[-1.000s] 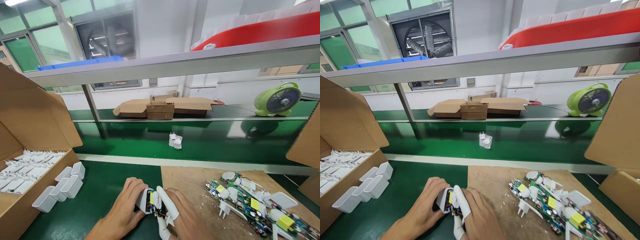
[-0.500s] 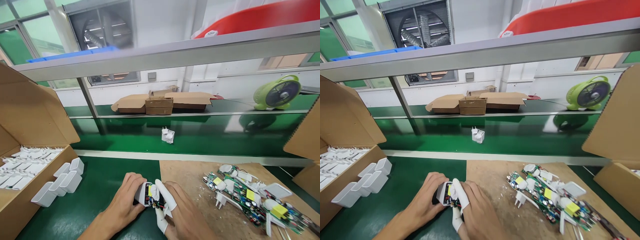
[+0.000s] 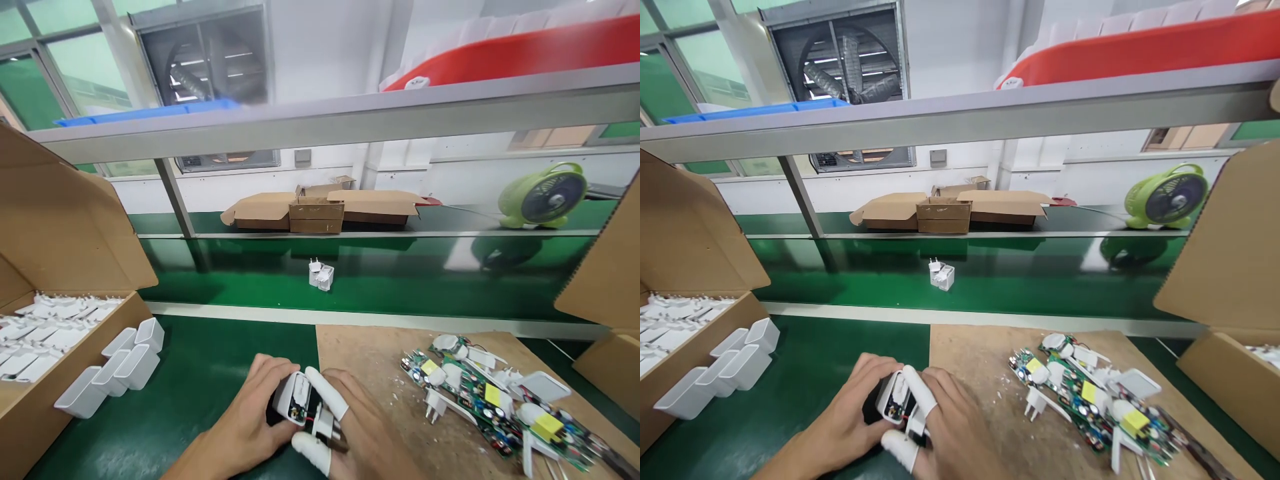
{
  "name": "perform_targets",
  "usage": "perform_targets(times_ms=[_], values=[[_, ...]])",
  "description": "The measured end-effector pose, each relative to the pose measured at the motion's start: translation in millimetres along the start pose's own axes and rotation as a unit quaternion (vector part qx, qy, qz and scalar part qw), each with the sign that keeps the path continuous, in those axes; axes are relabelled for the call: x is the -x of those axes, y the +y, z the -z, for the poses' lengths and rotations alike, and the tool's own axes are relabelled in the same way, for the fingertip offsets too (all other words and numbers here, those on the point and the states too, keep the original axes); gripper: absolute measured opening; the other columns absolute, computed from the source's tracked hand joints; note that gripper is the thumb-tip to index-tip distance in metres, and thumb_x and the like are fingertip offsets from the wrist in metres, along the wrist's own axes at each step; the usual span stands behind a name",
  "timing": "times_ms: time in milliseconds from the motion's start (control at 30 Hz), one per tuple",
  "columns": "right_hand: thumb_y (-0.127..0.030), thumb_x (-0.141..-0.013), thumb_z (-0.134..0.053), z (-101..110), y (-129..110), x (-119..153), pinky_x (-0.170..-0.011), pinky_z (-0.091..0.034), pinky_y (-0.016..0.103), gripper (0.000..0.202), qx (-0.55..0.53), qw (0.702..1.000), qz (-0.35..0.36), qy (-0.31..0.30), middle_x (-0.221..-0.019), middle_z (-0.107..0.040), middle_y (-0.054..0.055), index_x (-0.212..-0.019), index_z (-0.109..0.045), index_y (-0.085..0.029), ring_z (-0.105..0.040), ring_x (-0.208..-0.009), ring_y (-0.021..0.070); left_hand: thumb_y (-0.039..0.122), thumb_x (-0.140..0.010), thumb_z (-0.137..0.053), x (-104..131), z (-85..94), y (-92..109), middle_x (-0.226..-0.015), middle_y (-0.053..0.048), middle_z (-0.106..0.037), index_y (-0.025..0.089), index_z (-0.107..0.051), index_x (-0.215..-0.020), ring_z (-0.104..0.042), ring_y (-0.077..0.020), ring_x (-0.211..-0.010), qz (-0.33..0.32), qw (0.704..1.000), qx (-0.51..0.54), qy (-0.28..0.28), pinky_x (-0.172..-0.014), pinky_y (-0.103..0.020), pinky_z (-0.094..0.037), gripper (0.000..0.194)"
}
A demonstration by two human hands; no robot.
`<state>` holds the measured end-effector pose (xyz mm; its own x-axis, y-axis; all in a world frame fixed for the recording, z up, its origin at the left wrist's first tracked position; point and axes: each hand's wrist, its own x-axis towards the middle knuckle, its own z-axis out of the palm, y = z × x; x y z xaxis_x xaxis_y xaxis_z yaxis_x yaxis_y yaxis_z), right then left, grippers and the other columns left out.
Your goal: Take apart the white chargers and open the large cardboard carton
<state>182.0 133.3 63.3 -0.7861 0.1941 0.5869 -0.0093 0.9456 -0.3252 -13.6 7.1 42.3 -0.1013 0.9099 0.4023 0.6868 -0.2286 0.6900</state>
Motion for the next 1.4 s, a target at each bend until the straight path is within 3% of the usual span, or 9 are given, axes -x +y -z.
perform_targets(times_ms=[167, 300, 533, 733, 833, 967, 1167, 1267, 1400], values=[[-0.011, -0.102, -0.053, -1, 7, 2, -0.103, -0.064, 0.035, 0.049, -0.049, 0.998, -0.018, 0.034, -0.134, -0.072, 0.012, -0.15, -0.053, -0.025, -0.071, -0.121, 0.0216, 0.031, -0.095, -0.073, -5, 4.1, -5, -0.133, -0.013, -0.073, 0.022, -0.065, -0.133, -0.071, -0.0271, -0.123, 0.115, 0.97, 0.212, -0.019, -0.112, -0.047, -0.056, 0.04], [-0.01, -0.101, -0.056, -12, 15, 7, -0.106, -0.063, 0.039, 0.048, -0.017, 1.0, 0.005, 0.01, -0.14, -0.069, 0.013, -0.146, -0.058, -0.026, -0.07, -0.127, 0.0244, 0.039, -0.097, -0.073, -3, 5.7, -14, -0.137, -0.014, -0.073, 0.021, -0.064, -0.136, -0.07, -0.0284, -0.129, 0.135, 0.951, 0.274, -0.041, -0.117, -0.048, -0.053, 0.043], [-0.004, -0.097, -0.049, -15, 16, 4, -0.097, -0.066, 0.035, 0.046, -0.035, 0.999, 0.01, -0.023, -0.128, -0.072, 0.013, -0.135, -0.065, -0.023, -0.075, -0.113, 0.0226, 0.034, -0.08, -0.093, -2, 24.9, -12, -0.158, -0.014, -0.061, 0.034, -0.042, -0.164, -0.059, -0.0332, -0.143, 0.123, 0.963, 0.224, -0.087, -0.124, -0.059, -0.042, 0.099], [-0.009, -0.1, -0.051, -20, 17, 5, -0.096, -0.066, 0.033, 0.041, -0.029, 0.999, 0.017, 0.009, -0.128, -0.074, 0.014, -0.137, -0.061, -0.022, -0.077, -0.11, 0.0228, 0.049, -0.079, -0.093, -9, 38.2, 5, -0.115, -0.011, -0.079, 0.026, -0.085, -0.108, -0.069, -0.0234, -0.098, 0.091, 0.96, 0.262, -0.04, -0.09, -0.039, -0.057, 0.037], [-0.008, -0.098, -0.049, -23, 19, 7, -0.095, -0.066, 0.03, 0.045, -0.027, 0.999, 0.023, 0.005, -0.126, -0.074, 0.012, -0.138, -0.062, -0.024, -0.077, -0.108, 0.0211, 0.048, -0.077, -0.092, -11, 24.6, 3, -0.101, -0.008, -0.074, 0.018, -0.08, -0.096, -0.062, -0.0148, -0.075, 0.137, 0.94, 0.313, 0.001, -0.073, -0.031, -0.053, 0.037], [-0.005, -0.09, -0.048, -15, 13, 5, -0.092, -0.067, 0.032, 0.049, 0.048, 0.998, 0.037, -0.033, -0.136, -0.072, 0.018, -0.134, -0.065, -0.019, -0.079, -0.106, 0.0245, 0.047, -0.081, -0.079, -20, -1.5, 2, -0.091, -0.005, -0.066, 0.02, -0.054, -0.071, -0.052, -0.0114, -0.065, 0.167, 0.942, 0.246, 0.155, -0.062, -0.028, -0.045, 0.038], [-0.002, -0.074, -0.052, -2, -4, -6, -0.084, -0.069, 0.031, 0.054, 0.157, 0.981, 0.049, -0.104, -0.134, -0.074, 0.016, -0.124, -0.067, -0.017, -0.081, -0.098, 0.0269, 0.035, -0.085, -0.071, -30, -20.2, 15, -0.075, 0.001, -0.057, 0.023, -0.042, -0.067, -0.046, -0.0117, -0.063, 0.151, 0.956, 0.134, 0.214, -0.06, -0.026, -0.036, 0.036], [-0.003, -0.081, -0.047, -5, -2, -7, -0.072, -0.068, 0.03, 0.047, 0.111, 0.989, 0.05, -0.079, -0.121, -0.076, 0.013, -0.121, -0.066, -0.019, -0.079, -0.08, 0.0223, 0.046, -0.099, -0.059, -27, -9.1, 16, -0.075, 0.0, -0.058, 0.022, -0.05, -0.069, -0.052, -0.0148, -0.067, 0.112, 0.967, 0.087, 0.213, -0.065, -0.029, -0.042, 0.039], [-0.003, -0.097, -0.042, -5, 2, -9, -0.091, -0.066, 0.028, 0.046, 0.042, 0.997, 0.062, -0.008, -0.126, -0.072, 0.013, -0.135, -0.06, -0.021, -0.079, -0.1, 0.0204, 0.051, -0.11, -0.045, -18, 16.2, 10, -0.091, -0.004, -0.066, 0.022, -0.067, -0.085, -0.063, -0.0181, -0.082, 0.117, 0.959, 0.082, 0.247, -0.077, -0.031, -0.051, 0.044]])
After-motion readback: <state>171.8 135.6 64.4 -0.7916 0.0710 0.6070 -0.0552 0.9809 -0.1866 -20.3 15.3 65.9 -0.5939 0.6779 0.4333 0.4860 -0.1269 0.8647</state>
